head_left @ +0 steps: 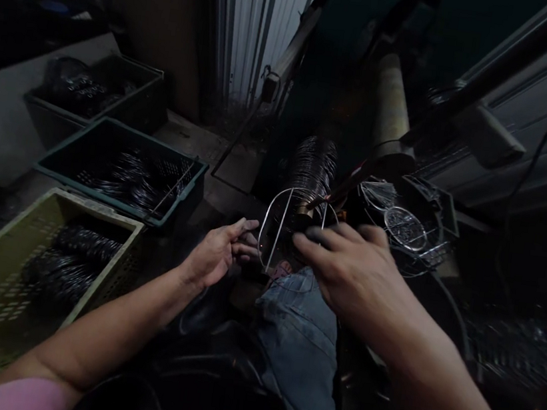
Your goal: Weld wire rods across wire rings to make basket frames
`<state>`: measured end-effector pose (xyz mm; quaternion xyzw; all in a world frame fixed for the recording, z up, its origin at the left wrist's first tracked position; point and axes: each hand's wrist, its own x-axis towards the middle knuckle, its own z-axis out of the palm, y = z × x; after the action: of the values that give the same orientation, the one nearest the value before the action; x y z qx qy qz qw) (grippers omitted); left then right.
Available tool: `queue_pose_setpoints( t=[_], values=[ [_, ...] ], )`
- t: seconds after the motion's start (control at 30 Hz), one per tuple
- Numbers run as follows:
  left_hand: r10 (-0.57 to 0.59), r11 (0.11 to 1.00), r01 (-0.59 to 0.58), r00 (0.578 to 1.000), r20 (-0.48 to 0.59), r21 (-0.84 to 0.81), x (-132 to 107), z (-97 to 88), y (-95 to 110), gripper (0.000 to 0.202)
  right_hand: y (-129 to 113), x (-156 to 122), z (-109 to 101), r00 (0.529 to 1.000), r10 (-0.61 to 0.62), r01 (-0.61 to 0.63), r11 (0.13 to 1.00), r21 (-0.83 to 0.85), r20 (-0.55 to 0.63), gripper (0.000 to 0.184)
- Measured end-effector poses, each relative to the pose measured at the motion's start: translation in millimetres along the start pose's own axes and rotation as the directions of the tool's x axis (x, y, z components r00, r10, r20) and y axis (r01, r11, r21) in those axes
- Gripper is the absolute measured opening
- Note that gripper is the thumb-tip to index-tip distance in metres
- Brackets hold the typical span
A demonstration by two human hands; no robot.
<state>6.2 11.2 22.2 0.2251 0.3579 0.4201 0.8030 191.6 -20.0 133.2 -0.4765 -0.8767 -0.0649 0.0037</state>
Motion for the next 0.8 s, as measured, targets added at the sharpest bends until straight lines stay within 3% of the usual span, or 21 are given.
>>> queue_pose_setpoints(
  t=[0.07,0.17,0.27,0.33,0.4,0.43,0.5,0.53,0.6,0.67,0.8],
  values=[
    [-0.049,0.998,0.049,0.999,0.009,-0.039,-1.9,-6.5,-10.3,0.049,-8.6,34.9,1.0,0.995,-0.096,0.096,0.994,-0.046,0.011,0.028],
    [-0.100,0.992,0.102,0.994,0.038,-0.074,-9.1,-16.8,-23.1,0.061,-17.1,80.4,8.2,0.958,-0.215,0.230,0.971,-0.061,0.192,0.019],
    [-0.079,0.992,0.086,0.994,0.080,-0.096,-18.8,-26.7,-23.1,0.069,-15.6,88.3,10.1,0.945,-0.232,0.248,0.968,-0.043,0.230,0.017],
    [-0.044,0.994,0.053,0.994,0.097,-0.092,-23.6,-31.3,-16.9,0.071,-9.2,69.8,11.8,0.986,-0.092,0.086,0.995,0.053,0.136,0.016],
    [-0.019,0.999,0.022,0.997,0.076,-0.037,-25.4,-33.0,-9.9,0.063,-0.8,40.7,20.9,0.976,0.209,-0.217,0.933,0.286,0.057,0.019],
    [-0.014,1.000,0.012,0.998,0.057,0.023,-24.9,-32.6,-7.5,0.057,3.1,25.2,29.1,0.941,0.337,-0.313,0.828,0.466,0.034,0.022],
    [-0.007,0.985,0.003,1.000,0.025,0.175,-21.5,-29.7,-5.9,0.047,8.5,-2.5,50.8,0.852,0.506,-0.415,0.505,0.757,0.130,0.027],
    [-0.001,0.971,-0.004,1.000,0.019,0.237,-18.8,-27.4,-6.9,0.043,9.7,-13.4,62.2,0.798,0.571,-0.446,0.348,0.824,0.191,0.030],
    [0.011,0.954,-0.019,1.000,0.028,0.298,-12.9,-21.6,-10.8,0.037,9.9,-28.1,80.6,0.717,0.650,-0.456,0.163,0.875,0.252,0.035],
    [0.010,0.953,-0.019,0.999,0.034,0.304,-7.4,-15.4,-14.9,0.033,9.8,-34.1,89.1,0.687,0.684,-0.455,0.142,0.879,0.245,0.036],
    [0.015,0.950,-0.024,0.999,0.032,0.311,0.0,-5.5,-16.8,0.033,16.1,-31.4,84.3,0.682,0.707,-0.493,0.257,0.831,0.186,0.032]
  ],
)
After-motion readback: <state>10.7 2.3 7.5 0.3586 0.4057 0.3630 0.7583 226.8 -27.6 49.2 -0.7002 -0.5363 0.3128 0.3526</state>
